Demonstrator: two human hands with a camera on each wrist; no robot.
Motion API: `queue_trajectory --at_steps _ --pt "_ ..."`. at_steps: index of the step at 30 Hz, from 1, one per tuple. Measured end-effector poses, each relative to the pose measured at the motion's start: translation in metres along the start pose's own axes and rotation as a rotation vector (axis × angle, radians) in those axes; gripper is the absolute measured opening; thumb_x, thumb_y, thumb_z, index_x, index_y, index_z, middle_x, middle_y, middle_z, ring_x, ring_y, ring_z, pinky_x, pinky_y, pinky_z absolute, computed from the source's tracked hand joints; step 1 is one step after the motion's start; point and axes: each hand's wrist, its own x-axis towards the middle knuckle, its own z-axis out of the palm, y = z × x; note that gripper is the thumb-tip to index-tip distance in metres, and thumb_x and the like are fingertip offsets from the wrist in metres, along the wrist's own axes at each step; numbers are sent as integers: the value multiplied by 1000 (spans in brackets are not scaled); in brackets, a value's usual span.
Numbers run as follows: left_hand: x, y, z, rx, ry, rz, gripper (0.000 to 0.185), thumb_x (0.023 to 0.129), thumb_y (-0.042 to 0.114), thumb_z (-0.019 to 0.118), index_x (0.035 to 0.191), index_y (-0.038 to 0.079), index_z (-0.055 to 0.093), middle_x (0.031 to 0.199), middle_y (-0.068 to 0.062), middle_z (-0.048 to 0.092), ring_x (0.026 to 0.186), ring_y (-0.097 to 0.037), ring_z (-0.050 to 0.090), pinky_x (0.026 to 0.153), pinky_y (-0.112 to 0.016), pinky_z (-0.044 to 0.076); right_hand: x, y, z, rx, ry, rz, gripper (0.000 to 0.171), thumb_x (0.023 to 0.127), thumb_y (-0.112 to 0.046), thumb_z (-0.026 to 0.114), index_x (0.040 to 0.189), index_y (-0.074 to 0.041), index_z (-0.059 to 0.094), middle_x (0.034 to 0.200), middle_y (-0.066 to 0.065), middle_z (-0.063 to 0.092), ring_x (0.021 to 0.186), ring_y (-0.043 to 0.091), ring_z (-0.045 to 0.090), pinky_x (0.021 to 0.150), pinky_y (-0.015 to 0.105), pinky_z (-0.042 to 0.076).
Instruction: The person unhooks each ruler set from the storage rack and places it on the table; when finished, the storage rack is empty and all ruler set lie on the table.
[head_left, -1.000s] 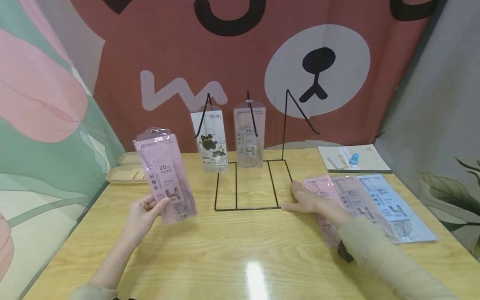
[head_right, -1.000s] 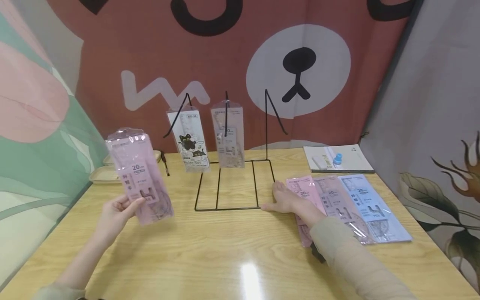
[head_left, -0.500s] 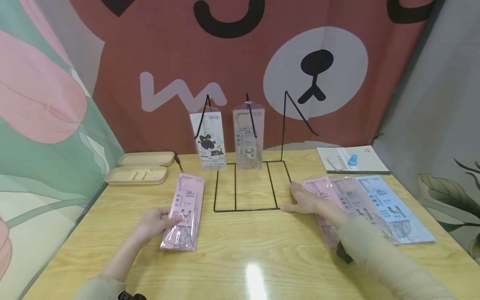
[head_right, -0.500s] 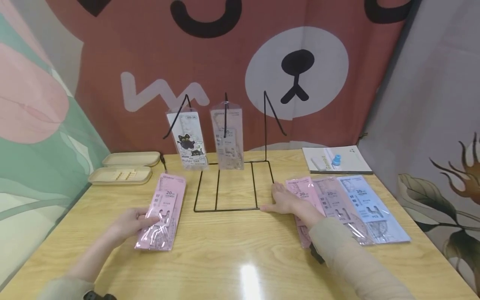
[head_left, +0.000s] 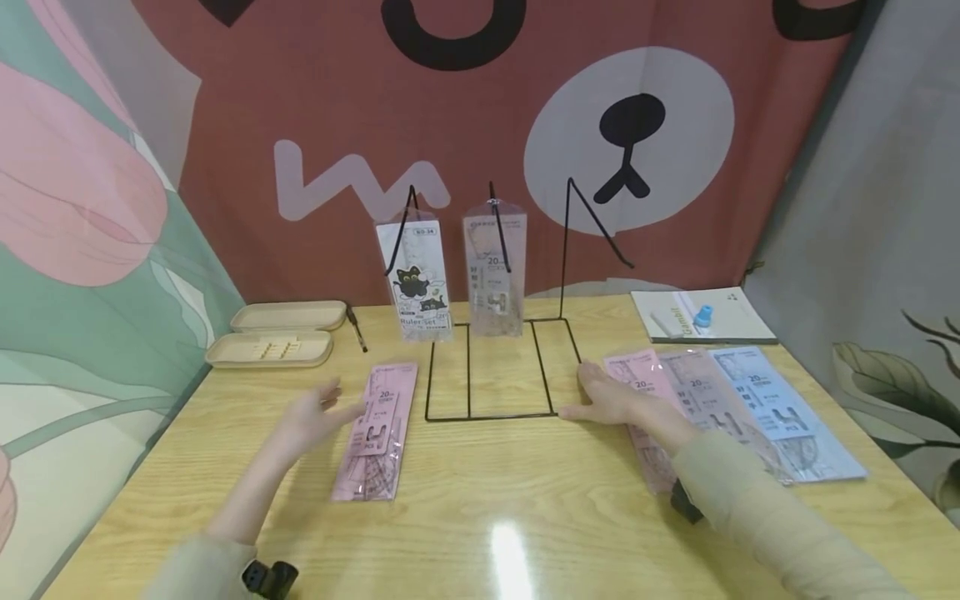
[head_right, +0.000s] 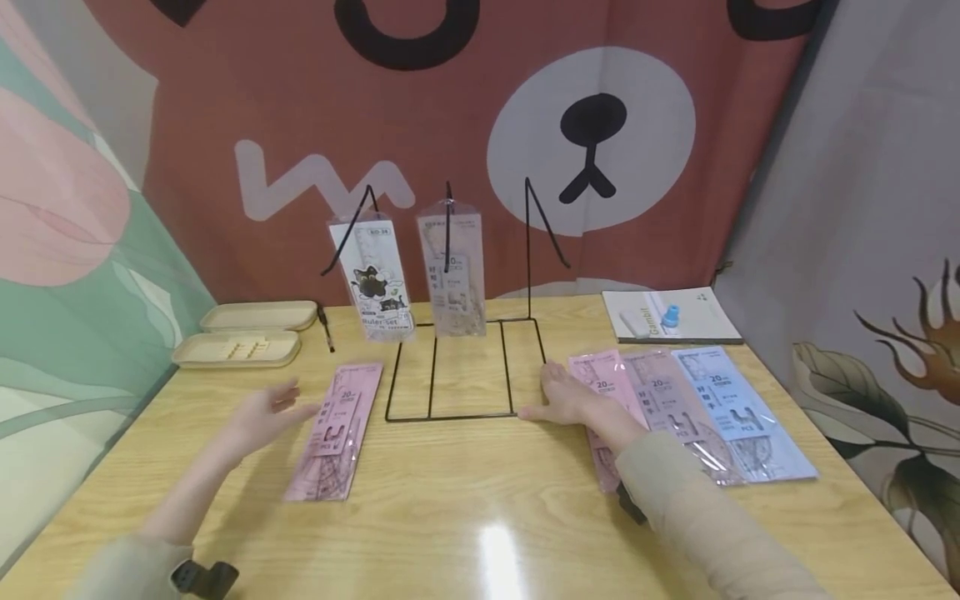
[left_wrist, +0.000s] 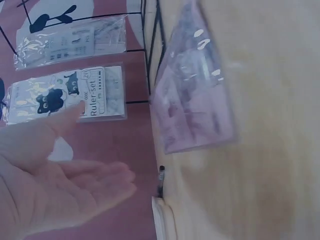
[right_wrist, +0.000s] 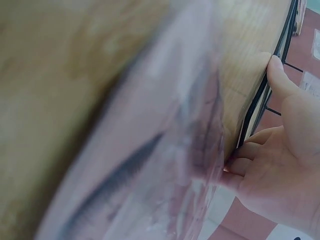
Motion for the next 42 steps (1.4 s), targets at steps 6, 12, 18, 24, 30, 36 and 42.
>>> queue_trajectory --at_steps 6,12,18,24,30,36,42 --pt "28 7 0 -69 66 140 76 92 31 60 143 -11 24 145 -31 33 131 -48 36 110 -53 32 0 1 -1 -14 -5 10 103 88 -56 56 143 17 9 151 36 5 141 47 7 118 53 11" --pt "62 7 9 -187 61 183 76 93 29 59 146 -9 20 150 -28 26 139 -41 28 115 -50 26 0 0 -1 -21 -2 -7 102 88 -56 55 142 18 9 150 37 5 141 48 8 118 54 12" --pt "87 18 15 -245 78 149 80 92 35 59 148 -3 16 153 -21 24 142 -35 24 117 -48 23 -1 1 -1 -25 -7 1 102 88 -55 54 143 17 9 151 36 5 141 47 7 118 53 11" --pt "106 28 20 -314 79 125 79 93 33 59 149 -2 15 154 -21 21 143 -37 22 118 -48 20 0 2 -1 -26 0 0 102 88 -56 55 143 18 10 150 36 6 141 48 8 118 54 12" --pt "120 31 26 -331 104 87 80 92 32 60 149 -1 15 154 -22 20 143 -38 21 119 -45 21 0 3 -1 -29 -3 0 102 88 -56 54 143 17 9 151 36 5 141 47 7 118 53 11" --pt "125 39 30 -430 161 40 78 90 29 64 149 3 19 153 -21 26 141 -37 27 117 -44 27 1 3 -1 -35 -4 1 102 88 -56 54 143 17 10 151 35 5 142 47 7 118 53 11" --pt "130 46 36 -523 163 19 62 91 21 63 141 0 34 141 -22 46 126 -35 48 107 -42 42 0 2 -1 -35 -1 4 102 88 -56 55 143 17 10 151 36 6 141 47 7 118 54 11"
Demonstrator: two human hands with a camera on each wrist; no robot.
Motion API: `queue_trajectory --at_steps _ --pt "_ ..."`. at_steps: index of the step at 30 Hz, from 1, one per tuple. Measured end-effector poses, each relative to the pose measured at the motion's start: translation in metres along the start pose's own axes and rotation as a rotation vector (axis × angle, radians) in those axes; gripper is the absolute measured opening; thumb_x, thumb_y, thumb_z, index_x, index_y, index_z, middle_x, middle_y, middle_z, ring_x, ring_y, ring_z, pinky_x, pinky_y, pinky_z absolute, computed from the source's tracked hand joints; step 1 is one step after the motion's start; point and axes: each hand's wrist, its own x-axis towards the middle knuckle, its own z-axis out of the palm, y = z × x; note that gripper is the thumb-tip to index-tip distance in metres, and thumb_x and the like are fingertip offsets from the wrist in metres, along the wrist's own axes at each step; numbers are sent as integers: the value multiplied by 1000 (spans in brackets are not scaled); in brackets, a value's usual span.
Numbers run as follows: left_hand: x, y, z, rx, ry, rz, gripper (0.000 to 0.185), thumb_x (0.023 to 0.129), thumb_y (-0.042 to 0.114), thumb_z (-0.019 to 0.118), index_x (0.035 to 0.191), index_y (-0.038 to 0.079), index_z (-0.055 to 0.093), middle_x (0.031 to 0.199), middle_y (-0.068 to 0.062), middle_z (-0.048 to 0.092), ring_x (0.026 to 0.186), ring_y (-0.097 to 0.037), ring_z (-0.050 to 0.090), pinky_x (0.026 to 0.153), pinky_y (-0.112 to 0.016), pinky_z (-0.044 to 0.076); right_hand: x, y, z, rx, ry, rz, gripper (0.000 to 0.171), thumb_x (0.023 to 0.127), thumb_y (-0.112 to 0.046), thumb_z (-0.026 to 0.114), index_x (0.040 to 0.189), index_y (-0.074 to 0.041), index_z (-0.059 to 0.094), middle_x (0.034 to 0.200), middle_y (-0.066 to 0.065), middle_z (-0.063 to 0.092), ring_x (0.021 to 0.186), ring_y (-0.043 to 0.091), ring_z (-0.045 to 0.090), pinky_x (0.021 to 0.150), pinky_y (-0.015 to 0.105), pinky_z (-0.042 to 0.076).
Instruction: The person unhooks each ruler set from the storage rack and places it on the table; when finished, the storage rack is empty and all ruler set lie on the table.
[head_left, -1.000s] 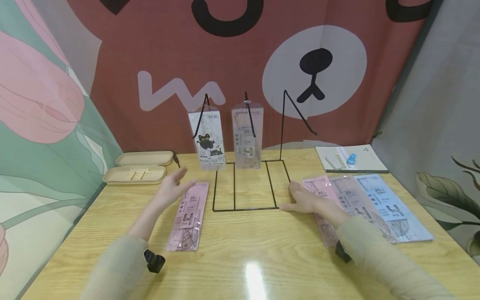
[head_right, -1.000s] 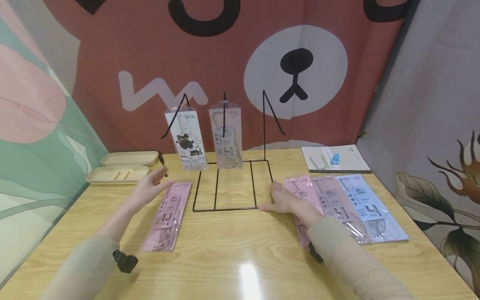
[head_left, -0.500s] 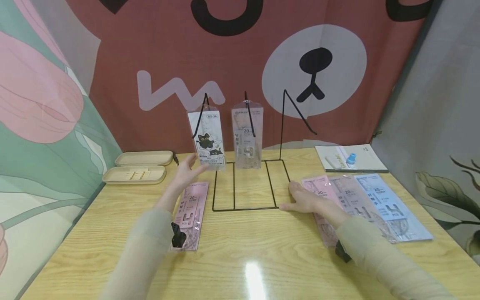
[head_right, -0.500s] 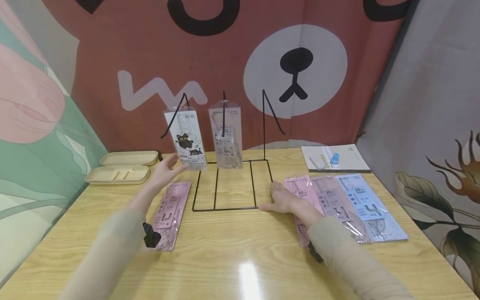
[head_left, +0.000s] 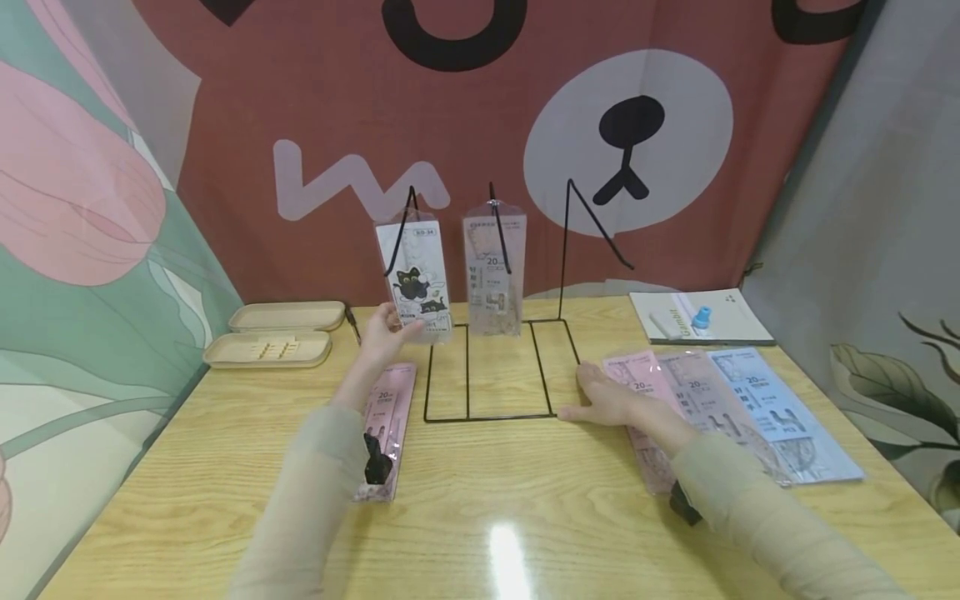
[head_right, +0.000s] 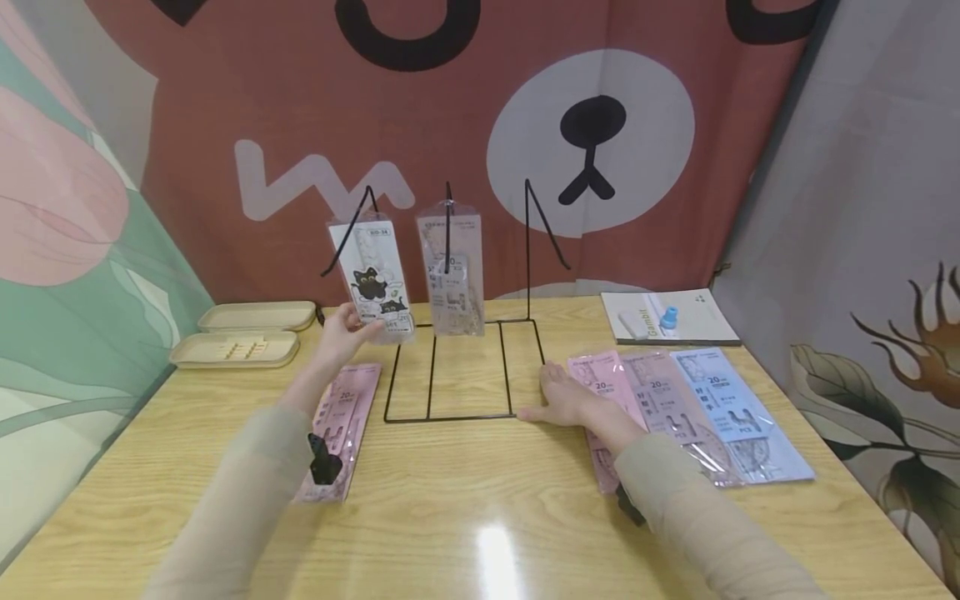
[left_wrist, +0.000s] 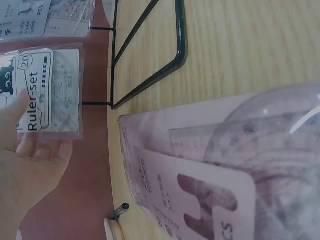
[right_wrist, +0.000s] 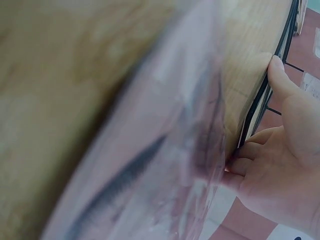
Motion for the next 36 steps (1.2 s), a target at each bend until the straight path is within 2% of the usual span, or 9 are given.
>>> queue_trajectory --at_steps 5,9,15,20,21,26,28,34,36 --pt "-4 -2 2 93 10 6 47 92 26 61 128 -2 52 129 -22 57 117 -34 55 101 -43 46 2 2 4 3 11 -1 105 86 -60 54 143 17 11 151 35 6 141 47 8 118 53 12" --pt "-12 -4 0 108 18 26 40 92 26 61 120 -2 59 122 -22 62 113 -34 59 99 -42 48 0 -2 1 9 8 0 101 88 -55 55 143 17 10 151 36 6 141 48 8 118 54 11" --pt "-31 -10 -5 122 -11 129 33 91 21 62 113 -4 62 107 -23 68 96 -31 68 85 -35 56 0 -1 1 6 4 -2 101 88 -55 55 143 17 10 151 35 5 141 47 7 118 54 11" --pt "-55 -17 -10 63 -81 201 30 91 15 62 112 -6 62 102 -25 68 80 -13 69 73 -24 57 1 -1 1 21 -3 3 102 87 -56 55 143 17 10 151 35 5 141 47 6 118 54 11" --pt "-60 -18 -11 46 -92 220 29 90 13 62 112 -7 61 100 -26 68 74 -9 66 66 -21 56 1 -2 1 24 -3 6 103 87 -57 55 143 16 10 151 35 5 141 47 6 118 54 10" --pt "-80 -23 -17 -18 -131 336 28 88 2 61 115 -8 61 103 -27 67 76 -1 67 69 -19 57 2 -1 1 30 -8 13 103 87 -58 55 144 15 9 152 34 4 142 46 5 118 53 9" --pt "-87 -24 -18 -37 -137 369 29 88 0 61 115 -8 60 107 -27 66 85 0 68 78 -22 57 2 0 1 32 -9 15 104 87 -58 55 144 15 9 152 33 3 142 46 5 118 53 9" --pt "-106 -24 -24 -42 -120 405 25 86 -4 61 111 -9 62 105 -28 66 86 -2 68 78 -25 58 2 0 2 36 -6 9 104 86 -58 55 144 15 10 152 34 3 142 46 5 118 54 9" --pt "-111 -24 -28 -32 -108 397 25 86 -4 62 110 -9 62 104 -28 66 85 -2 69 77 -25 58 2 -1 2 33 -5 6 103 87 -57 55 144 15 9 152 34 3 142 46 5 118 54 9"
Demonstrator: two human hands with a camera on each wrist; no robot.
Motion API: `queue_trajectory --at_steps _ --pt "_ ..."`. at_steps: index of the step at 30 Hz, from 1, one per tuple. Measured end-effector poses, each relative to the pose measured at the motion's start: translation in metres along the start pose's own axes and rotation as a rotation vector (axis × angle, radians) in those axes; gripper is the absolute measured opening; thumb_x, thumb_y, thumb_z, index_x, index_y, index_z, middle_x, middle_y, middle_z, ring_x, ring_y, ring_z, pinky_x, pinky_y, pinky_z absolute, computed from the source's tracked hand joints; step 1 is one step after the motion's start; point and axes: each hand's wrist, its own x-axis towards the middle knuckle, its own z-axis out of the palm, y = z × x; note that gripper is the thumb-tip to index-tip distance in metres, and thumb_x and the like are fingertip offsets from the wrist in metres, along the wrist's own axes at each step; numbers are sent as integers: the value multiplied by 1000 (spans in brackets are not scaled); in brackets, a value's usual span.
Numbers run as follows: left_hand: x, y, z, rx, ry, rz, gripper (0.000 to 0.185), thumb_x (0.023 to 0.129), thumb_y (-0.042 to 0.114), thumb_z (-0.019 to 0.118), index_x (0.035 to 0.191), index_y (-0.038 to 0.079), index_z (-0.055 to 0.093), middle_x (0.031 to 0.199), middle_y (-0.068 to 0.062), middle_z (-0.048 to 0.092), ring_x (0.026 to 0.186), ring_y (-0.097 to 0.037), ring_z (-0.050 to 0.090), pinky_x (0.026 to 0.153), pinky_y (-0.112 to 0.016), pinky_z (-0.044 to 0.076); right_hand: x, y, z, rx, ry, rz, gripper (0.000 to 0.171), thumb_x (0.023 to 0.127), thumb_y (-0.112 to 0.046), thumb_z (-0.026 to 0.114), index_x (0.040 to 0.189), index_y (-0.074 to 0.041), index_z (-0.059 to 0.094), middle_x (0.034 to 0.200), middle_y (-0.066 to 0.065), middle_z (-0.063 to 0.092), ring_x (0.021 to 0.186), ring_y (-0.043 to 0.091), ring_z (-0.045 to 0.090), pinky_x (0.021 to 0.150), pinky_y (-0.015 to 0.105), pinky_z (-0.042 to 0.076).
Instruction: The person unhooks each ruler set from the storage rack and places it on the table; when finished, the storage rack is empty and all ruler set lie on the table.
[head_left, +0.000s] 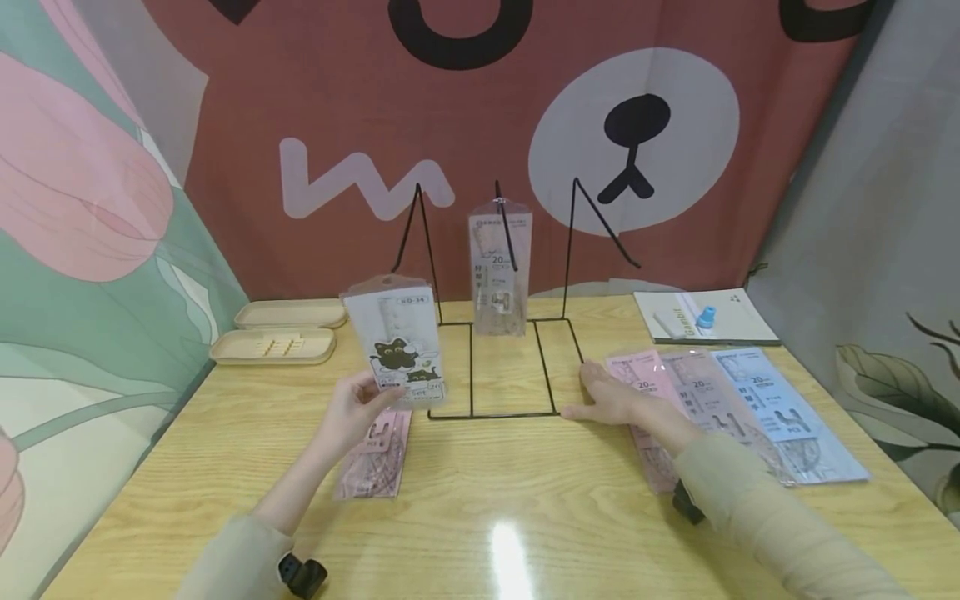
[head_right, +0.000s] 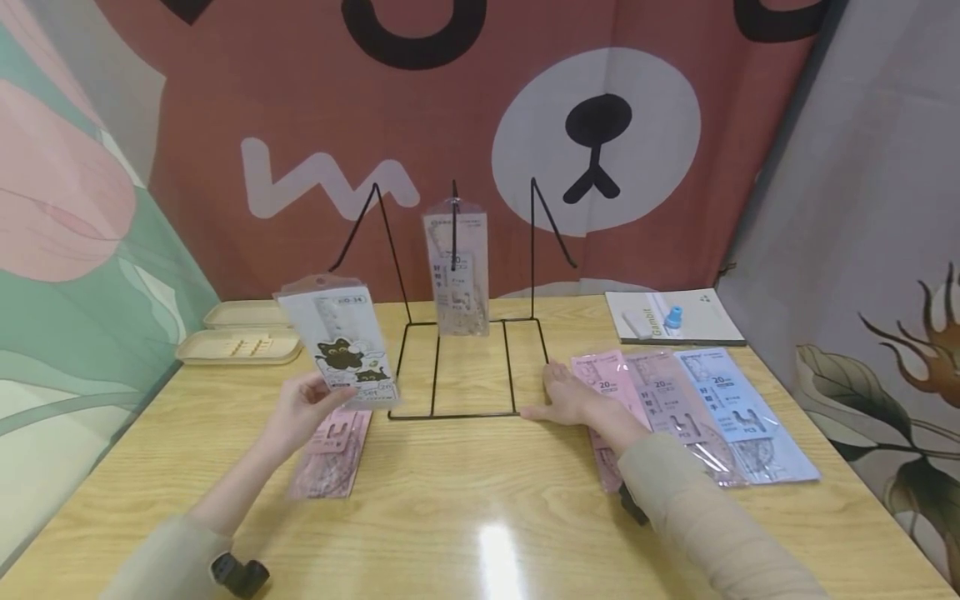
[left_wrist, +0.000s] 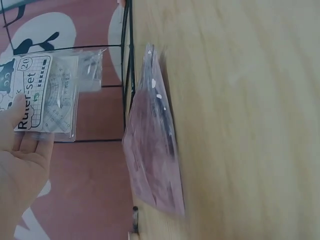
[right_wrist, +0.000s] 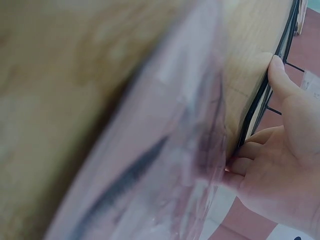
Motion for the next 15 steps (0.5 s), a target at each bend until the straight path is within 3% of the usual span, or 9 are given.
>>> queue_trajectory --at_steps 5,10,13,15 --pt "-14 4 -16 52 64 -65 25 86 1 64 109 -9 63 100 -21 70 81 2 68 74 -20 57 -1 1 -1 0 -2 -11 103 87 -56 55 144 15 8 152 34 3 142 46 5 118 53 9" --pt "-28 7 -49 58 164 -144 31 88 4 64 111 -15 57 83 16 73 76 6 66 70 -15 56 0 1 -1 -2 -1 -11 103 87 -57 54 144 15 8 152 34 3 142 46 5 118 53 9" --pt "-35 6 -73 98 164 -224 40 90 10 63 118 -15 52 77 29 67 72 5 67 65 -16 56 0 1 -1 -1 -3 -3 103 87 -58 54 145 15 8 152 34 3 142 46 5 118 53 9" --pt "-40 5 -88 136 132 -295 45 91 15 62 123 -15 48 78 24 70 70 3 67 62 -18 57 0 1 -1 -1 -7 -2 103 87 -58 54 145 15 8 152 34 3 142 46 5 118 53 9"
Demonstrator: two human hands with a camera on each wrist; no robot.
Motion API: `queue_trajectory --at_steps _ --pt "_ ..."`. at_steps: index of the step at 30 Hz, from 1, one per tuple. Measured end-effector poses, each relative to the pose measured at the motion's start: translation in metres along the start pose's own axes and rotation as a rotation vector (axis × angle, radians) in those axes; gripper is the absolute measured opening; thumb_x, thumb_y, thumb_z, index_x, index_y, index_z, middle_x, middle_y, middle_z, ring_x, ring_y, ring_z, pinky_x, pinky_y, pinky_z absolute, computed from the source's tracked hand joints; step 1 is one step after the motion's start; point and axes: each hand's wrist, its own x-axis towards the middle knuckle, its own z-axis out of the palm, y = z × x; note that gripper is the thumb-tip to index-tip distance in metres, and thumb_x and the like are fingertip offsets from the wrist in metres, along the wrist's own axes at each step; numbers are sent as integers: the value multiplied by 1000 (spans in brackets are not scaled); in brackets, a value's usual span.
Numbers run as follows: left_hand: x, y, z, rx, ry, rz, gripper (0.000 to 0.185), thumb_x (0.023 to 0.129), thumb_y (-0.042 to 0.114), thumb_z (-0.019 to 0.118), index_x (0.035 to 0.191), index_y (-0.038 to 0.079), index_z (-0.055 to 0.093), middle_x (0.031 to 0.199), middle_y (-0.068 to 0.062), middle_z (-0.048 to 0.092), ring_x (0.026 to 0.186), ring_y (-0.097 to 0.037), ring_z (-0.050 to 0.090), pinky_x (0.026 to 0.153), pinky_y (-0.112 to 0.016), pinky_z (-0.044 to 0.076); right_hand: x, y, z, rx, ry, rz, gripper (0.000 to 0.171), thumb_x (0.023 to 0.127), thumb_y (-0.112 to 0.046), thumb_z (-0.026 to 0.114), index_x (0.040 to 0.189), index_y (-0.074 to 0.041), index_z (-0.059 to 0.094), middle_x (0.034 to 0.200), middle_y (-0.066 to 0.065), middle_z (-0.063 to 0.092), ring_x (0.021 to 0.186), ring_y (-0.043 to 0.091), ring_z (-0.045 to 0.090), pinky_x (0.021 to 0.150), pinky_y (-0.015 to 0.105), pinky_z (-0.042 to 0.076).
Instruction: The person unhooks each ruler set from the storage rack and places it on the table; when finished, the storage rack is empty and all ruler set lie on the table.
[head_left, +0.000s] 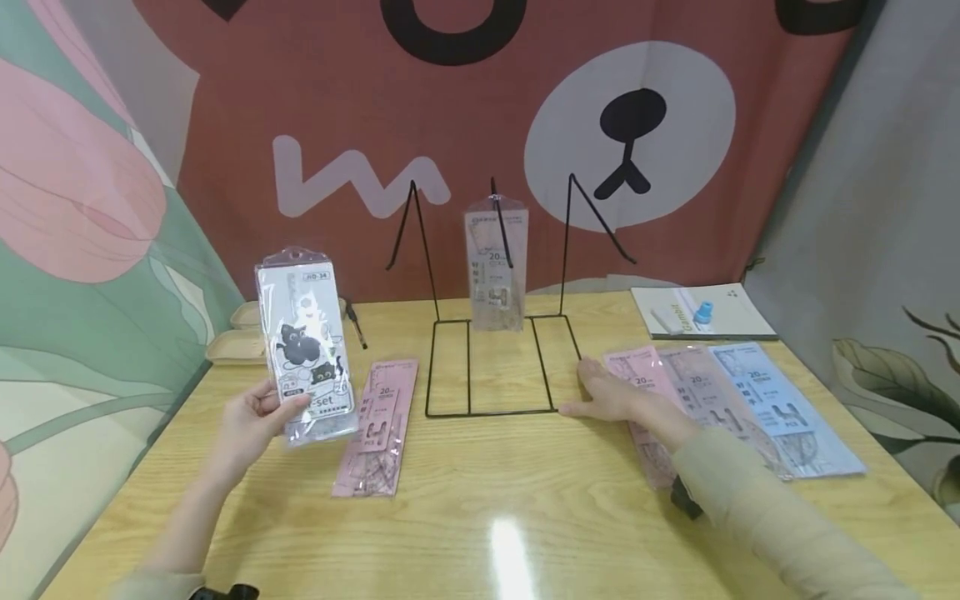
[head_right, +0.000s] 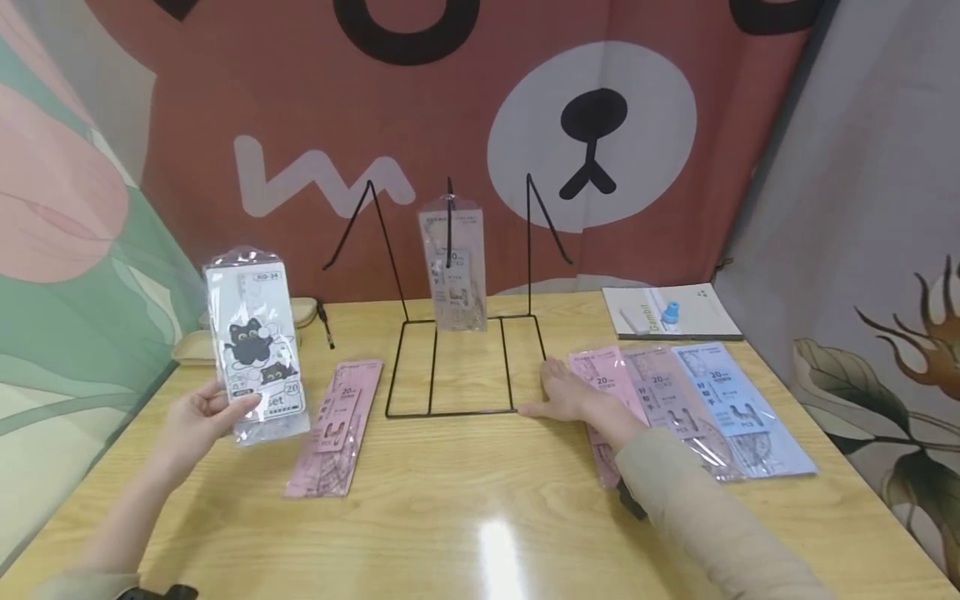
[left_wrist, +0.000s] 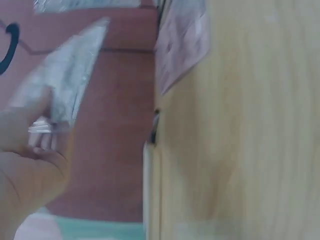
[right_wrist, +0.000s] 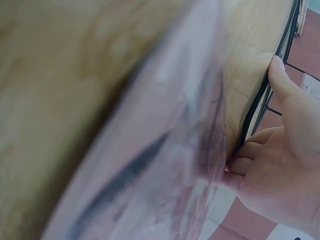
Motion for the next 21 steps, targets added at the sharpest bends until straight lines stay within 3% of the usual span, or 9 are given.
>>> queue_trajectory --at_steps 4,5,10,14,21 --pt "-2 -8 -22 49 -123 -131 53 94 19 58 128 -18 41 82 6 74 69 -3 68 62 -25 59 0 1 1 -3 3 -9 103 87 -57 54 144 15 8 152 34 2 142 46 5 118 53 8" --pt "-3 -10 -26 69 -154 -165 53 94 20 57 127 -18 42 76 4 72 64 -3 65 59 -24 58 0 1 1 -3 2 -12 103 87 -57 55 144 16 8 151 34 2 142 46 5 118 53 8" --pt "-7 -22 -33 153 -292 -286 53 95 20 56 126 -21 44 60 10 57 51 -2 52 50 -21 50 1 0 2 -7 -4 -12 103 87 -58 54 144 16 9 151 34 3 142 46 5 118 53 9" --pt "-6 -30 -31 197 -332 -319 46 93 17 58 117 -22 50 66 5 64 56 -6 59 52 -23 52 1 -1 2 -7 0 -1 103 87 -58 54 144 16 10 152 34 3 142 46 6 118 53 10" --pt "0 -31 -26 338 -309 -359 48 89 17 63 114 -22 52 75 -4 67 63 -11 61 57 -25 54 -1 -1 -1 -17 5 6 102 87 -58 54 144 15 10 152 34 3 142 46 6 118 53 10"
